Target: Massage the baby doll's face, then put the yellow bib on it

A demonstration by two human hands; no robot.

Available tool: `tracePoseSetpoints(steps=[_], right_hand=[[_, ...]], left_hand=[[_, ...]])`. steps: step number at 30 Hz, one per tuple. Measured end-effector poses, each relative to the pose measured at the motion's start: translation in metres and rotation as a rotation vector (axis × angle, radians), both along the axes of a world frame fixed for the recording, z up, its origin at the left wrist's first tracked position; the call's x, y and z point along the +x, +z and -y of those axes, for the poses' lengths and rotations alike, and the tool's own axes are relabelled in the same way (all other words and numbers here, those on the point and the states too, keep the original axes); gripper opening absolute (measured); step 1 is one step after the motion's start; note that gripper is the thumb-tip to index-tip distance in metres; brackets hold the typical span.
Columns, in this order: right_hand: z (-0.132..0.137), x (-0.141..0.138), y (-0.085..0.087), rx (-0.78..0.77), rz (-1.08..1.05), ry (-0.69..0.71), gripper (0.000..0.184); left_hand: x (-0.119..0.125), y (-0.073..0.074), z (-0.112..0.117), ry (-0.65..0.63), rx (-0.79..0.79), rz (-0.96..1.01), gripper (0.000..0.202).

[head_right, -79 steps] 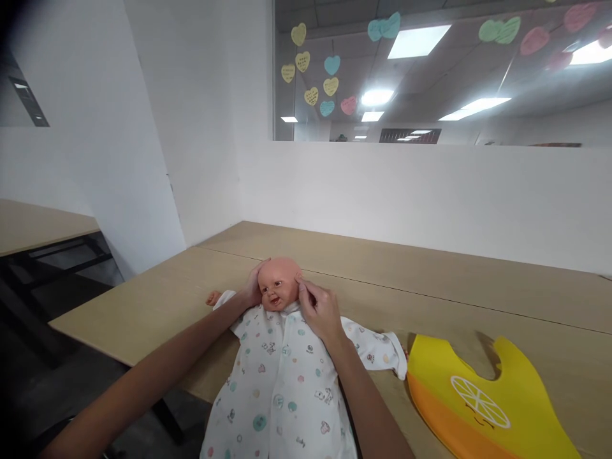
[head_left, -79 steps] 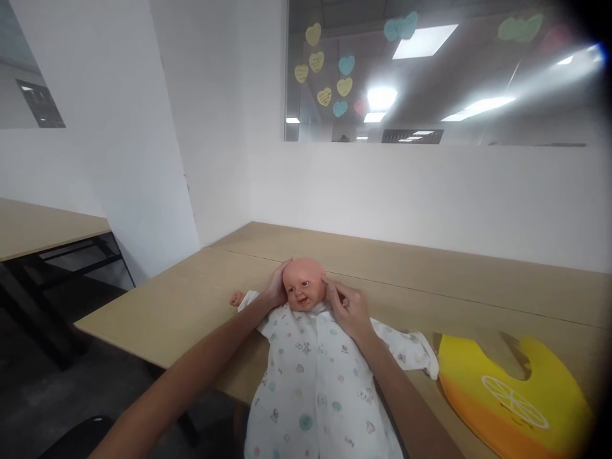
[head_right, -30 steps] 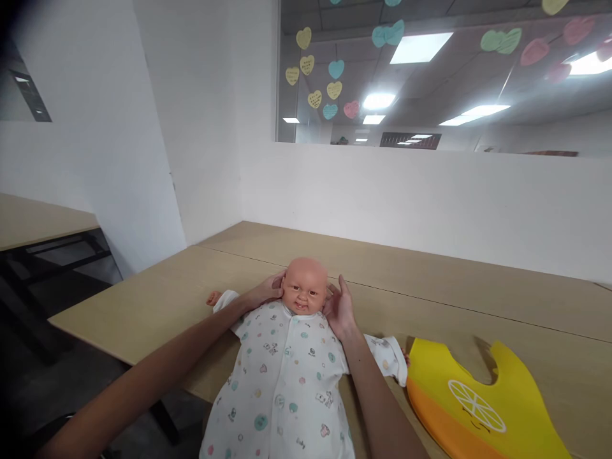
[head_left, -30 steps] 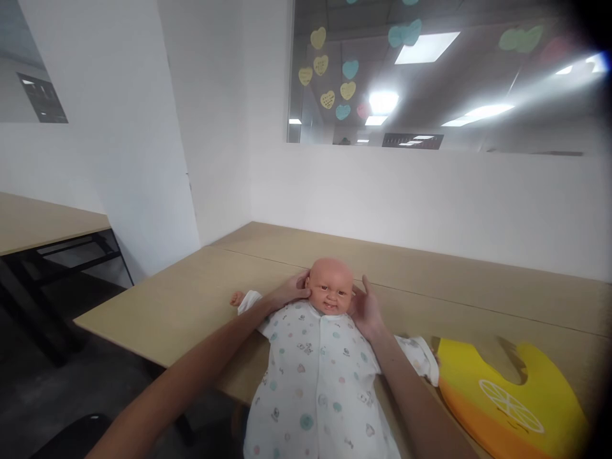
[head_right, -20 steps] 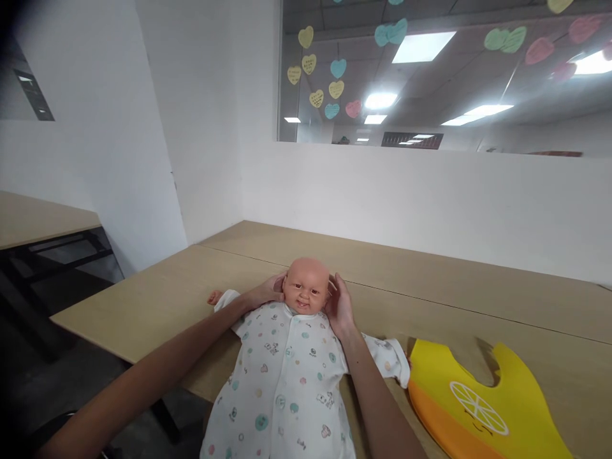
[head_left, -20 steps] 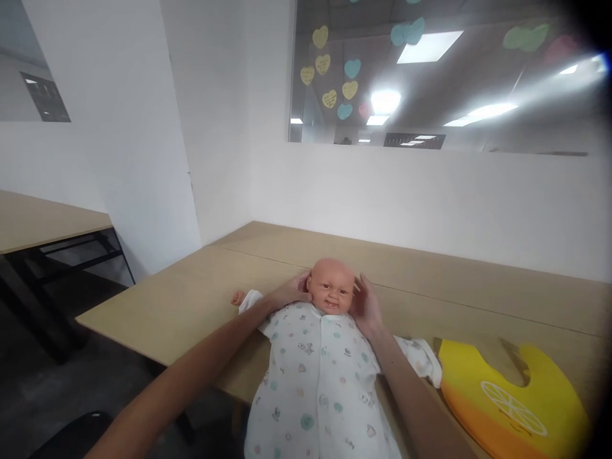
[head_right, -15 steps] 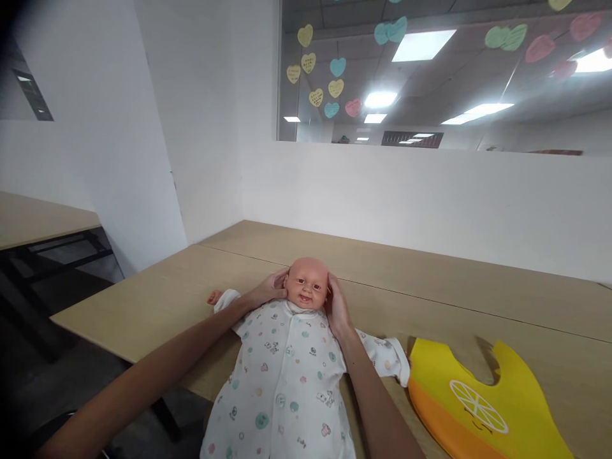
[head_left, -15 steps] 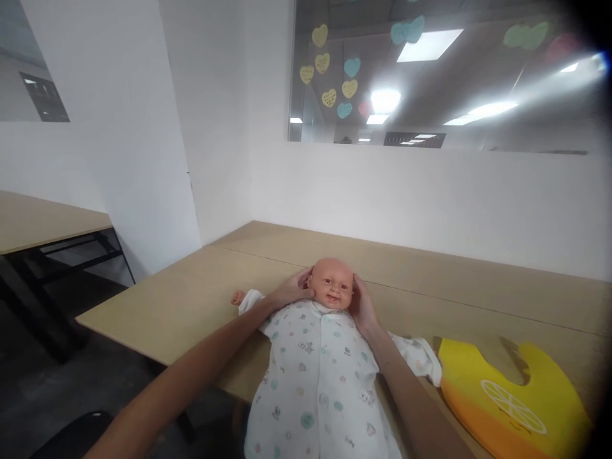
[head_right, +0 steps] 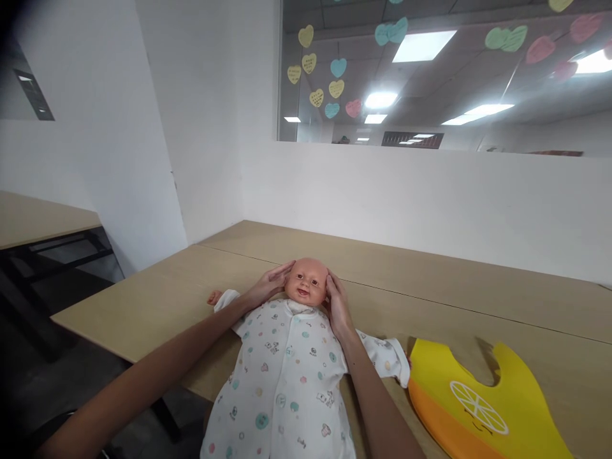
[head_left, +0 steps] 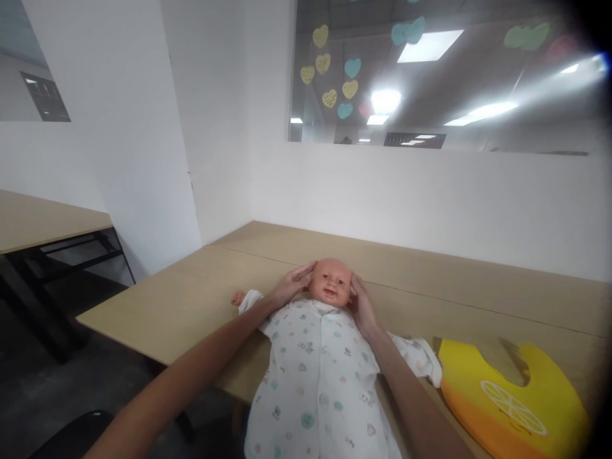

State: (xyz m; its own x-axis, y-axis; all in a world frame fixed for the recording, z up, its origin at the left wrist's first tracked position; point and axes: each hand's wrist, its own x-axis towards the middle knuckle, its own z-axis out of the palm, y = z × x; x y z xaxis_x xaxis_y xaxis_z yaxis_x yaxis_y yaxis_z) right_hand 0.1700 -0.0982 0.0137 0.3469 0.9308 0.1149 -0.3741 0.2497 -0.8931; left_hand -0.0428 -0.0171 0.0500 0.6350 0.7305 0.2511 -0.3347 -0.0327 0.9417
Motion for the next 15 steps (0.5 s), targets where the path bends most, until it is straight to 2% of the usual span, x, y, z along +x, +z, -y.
tracePoseSetpoints(steps=[4, 8, 10, 15], right_hand=[[0.002, 0.000, 0.004, -0.011, 0.010, -0.008, 0.067], [0.003, -0.003, 0.006, 0.014, -0.001, 0.040, 0.063], [0.004, -0.005, 0.008, 0.007, -0.027, 0.065, 0.061], [0.011, -0.005, 0.014, -0.006, -0.056, 0.201, 0.061]], left_hand=[[0.001, 0.001, 0.002, -0.053, -0.088, 0.006, 0.079], [0.007, -0.003, -0.002, -0.242, -0.202, 0.028, 0.080], [0.008, -0.002, -0.004, -0.297, -0.234, 0.009, 0.081], [0.008, 0.002, -0.004, -0.213, -0.309, -0.017, 0.084]])
